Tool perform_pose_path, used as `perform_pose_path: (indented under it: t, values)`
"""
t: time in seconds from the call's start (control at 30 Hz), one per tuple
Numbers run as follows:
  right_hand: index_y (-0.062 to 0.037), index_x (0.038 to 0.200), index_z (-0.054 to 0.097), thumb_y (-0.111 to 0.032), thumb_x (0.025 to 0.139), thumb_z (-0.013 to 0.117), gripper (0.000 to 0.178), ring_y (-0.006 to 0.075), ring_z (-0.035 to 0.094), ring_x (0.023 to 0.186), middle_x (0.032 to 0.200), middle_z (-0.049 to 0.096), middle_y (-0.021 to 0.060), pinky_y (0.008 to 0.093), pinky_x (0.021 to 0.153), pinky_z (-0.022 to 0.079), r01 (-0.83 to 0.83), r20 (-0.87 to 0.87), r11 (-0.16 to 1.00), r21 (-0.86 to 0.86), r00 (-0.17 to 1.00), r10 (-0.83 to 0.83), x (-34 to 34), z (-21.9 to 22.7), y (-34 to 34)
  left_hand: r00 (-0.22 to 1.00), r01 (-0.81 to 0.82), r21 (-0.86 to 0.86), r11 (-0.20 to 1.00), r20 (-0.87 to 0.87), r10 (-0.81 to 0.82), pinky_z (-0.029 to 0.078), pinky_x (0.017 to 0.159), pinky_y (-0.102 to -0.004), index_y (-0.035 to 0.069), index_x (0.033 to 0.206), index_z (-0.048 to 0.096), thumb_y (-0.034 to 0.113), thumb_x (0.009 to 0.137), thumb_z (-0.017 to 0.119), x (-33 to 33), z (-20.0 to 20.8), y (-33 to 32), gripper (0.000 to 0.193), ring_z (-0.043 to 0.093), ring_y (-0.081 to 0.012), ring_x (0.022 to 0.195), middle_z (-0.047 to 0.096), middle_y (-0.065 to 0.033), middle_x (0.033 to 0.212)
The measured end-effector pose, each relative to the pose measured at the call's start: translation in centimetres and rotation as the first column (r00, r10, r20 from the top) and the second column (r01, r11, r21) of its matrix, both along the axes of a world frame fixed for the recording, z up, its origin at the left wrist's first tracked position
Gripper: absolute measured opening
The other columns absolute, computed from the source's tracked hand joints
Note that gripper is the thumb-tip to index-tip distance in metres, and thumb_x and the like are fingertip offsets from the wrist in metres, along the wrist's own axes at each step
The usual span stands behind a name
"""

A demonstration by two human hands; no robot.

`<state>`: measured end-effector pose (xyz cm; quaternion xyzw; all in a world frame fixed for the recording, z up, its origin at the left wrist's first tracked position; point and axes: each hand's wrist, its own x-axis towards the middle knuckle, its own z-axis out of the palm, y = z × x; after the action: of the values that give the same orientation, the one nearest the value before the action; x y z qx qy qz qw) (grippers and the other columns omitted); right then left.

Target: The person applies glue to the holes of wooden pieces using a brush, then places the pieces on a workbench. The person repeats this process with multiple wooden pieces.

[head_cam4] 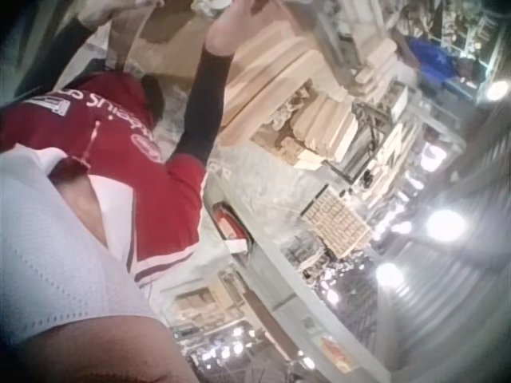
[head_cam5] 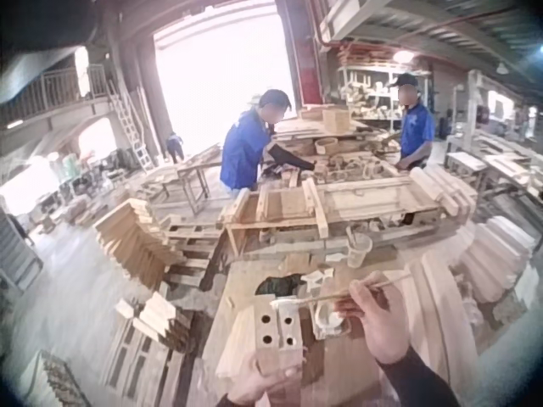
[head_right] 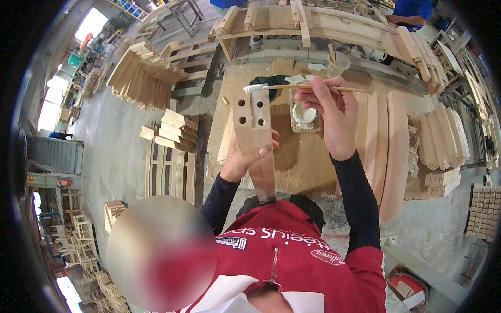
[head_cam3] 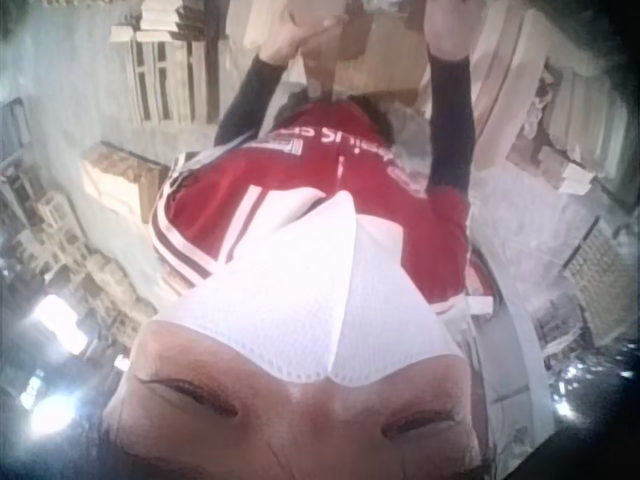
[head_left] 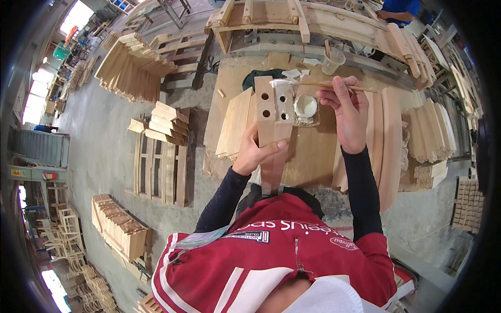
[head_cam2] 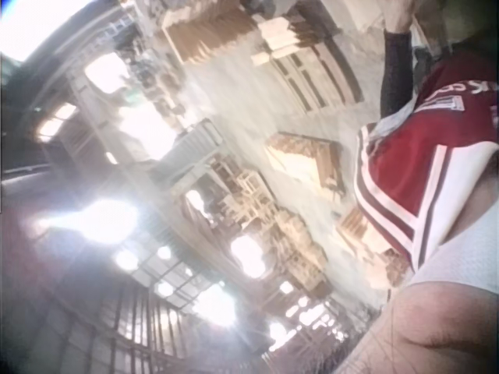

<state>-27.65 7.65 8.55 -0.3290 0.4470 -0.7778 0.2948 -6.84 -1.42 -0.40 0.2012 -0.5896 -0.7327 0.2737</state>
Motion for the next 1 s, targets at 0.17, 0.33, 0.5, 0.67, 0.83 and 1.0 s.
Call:
perform_pose_path:
  t: [0.17,0.33,0.5,0.67,0.83,1.0]
  values:
    - [-0.0074,0.1,0.059,-0.019,0.099,0.06,0.011,0.0169,0.071,0.086,0.096,0.071,0.0112,0.0254,0.074,0.055,-0.018,-0.087,0.999,0.031,0.996,0.021,0.3,-0.2,-0.7,0.999,0.029,-0.037,0.999,0.025,-0.028,0.053,0.091,-0.0353,-0.004,0.124,0.059,0.022,0.079,0.078,0.1,-0.1,0.3,0.055,0.067,-0.0219,0.101,0.066,-0.0148,0.117]
    - [-0.0069,0.102,0.059,-0.016,0.1,0.059,0.01,0.0189,0.07,0.094,0.106,0.07,0.0145,0.0271,0.081,0.056,-0.037,-0.116,0.999,-0.001,0.993,0.037,0.4,0.0,-1.0,0.998,0.066,0.084,0.994,0.013,-0.067,0.048,0.094,-0.0329,0.0,0.131,0.053,0.025,0.073,0.088,0.1,0.6,0.3,0.072,0.061,-0.0168,0.107,0.065,-0.0093,0.118]
    - [-0.003,0.102,0.055,-0.012,0.098,0.06,0.012,0.0231,0.071,0.094,0.108,0.07,0.0193,0.0304,0.083,0.057,-0.058,-0.075,0.998,-0.038,0.996,0.055,0.5,0.2,-1.0,0.996,0.084,0.105,0.991,0.029,-0.088,0.047,0.095,-0.0324,0.0,0.133,0.052,0.024,0.072,0.088,0.0,0.8,0.4,0.075,0.061,-0.0172,0.108,0.064,-0.0093,0.119]
    - [-0.0061,0.104,0.052,-0.01,0.1,0.057,0.007,0.0216,0.07,0.095,0.111,0.068,0.0181,0.0302,0.086,0.056,-0.113,-0.154,0.994,0.002,0.982,0.112,0.1,-0.8,0.6,0.999,0.045,-0.006,0.999,0.013,-0.045,0.052,0.093,-0.0344,-0.002,0.123,0.06,0.019,0.078,0.081,-0.1,0.8,0.8,0.054,0.067,-0.0193,0.103,0.068,-0.0126,0.117]
    - [-0.004,0.099,0.051,-0.009,0.098,0.059,0.009,0.024,0.071,0.092,0.106,0.069,0.0198,0.0318,0.083,0.057,-0.105,-0.102,0.994,0.042,0.989,0.109,1.1,-0.8,2.4,0.994,0.097,0.081,0.992,0.05,-0.101,0.046,0.097,-0.0324,0.001,0.134,0.051,0.025,0.072,0.088,-0.3,1.3,0.5,0.076,0.06,-0.0168,0.11,0.064,-0.009,0.119]
    - [-0.0037,0.096,0.05,-0.008,0.098,0.059,0.01,0.0239,0.073,0.087,0.101,0.071,0.0194,0.0305,0.078,0.059,-0.019,-0.129,0.996,0.083,0.991,0.03,1.9,-0.6,3.4,0.995,0.085,0.082,0.993,0.039,-0.088,0.046,0.097,-0.0323,0.001,0.134,0.052,0.025,0.072,0.088,-0.5,1.6,0.6,0.076,0.06,-0.0167,0.109,0.064,-0.0086,0.119]
